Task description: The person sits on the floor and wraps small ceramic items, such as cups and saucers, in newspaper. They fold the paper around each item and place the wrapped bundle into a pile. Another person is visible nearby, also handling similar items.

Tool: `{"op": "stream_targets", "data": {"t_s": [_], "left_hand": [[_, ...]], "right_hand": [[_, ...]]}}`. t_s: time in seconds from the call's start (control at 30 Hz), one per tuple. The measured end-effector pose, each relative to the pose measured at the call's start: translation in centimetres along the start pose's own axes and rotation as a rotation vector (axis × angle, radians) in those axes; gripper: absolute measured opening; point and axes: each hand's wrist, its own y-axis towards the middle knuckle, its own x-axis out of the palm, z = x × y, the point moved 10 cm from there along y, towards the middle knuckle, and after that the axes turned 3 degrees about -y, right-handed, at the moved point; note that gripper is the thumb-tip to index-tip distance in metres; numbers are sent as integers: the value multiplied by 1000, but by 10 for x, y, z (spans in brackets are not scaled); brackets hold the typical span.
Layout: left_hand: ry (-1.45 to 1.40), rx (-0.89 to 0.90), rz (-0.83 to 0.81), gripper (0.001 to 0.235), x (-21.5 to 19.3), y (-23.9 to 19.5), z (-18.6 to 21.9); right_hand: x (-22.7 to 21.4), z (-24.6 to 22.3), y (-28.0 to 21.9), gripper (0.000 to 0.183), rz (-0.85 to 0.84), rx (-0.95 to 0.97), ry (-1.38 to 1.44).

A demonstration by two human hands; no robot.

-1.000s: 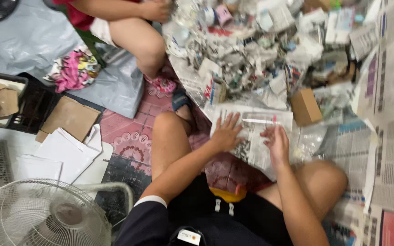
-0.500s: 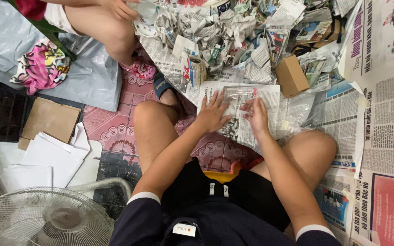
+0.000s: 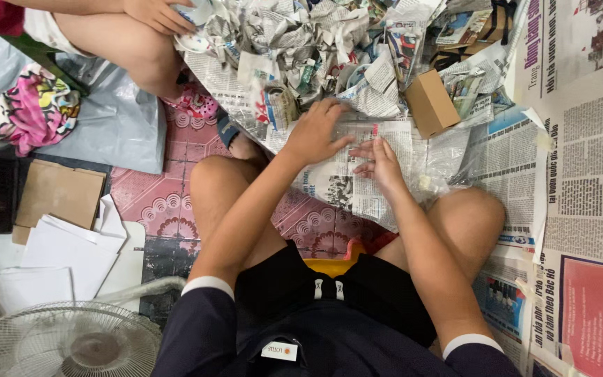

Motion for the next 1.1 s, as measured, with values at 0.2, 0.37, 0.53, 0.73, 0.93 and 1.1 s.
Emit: {"op": "stream_targets", "data": {"t_s": [0.2, 0.37, 0.53, 0.73, 0.93, 1.1], "left_hand": [[-1, -116, -384, 91, 67, 25, -40], [1, -171, -462, 101, 76, 33, -46], [-40, -239, -497, 90, 72, 40, -46], [76, -173, -350, 78, 55, 33, -24], [119, -93, -267, 87, 54, 8, 1], [174, 47, -148, 75, 45, 1, 14]], "right_hand": [[-9, 14, 5, 49, -38, 53, 44], [-12, 12, 17, 51, -50, 19, 32], [-16, 11, 15, 48, -16, 94, -32], [-30, -30, -3, 56, 70, -36, -549], [-51, -91, -58, 53, 365, -302, -669], [-8, -135, -82, 74, 242, -790, -978]]}}
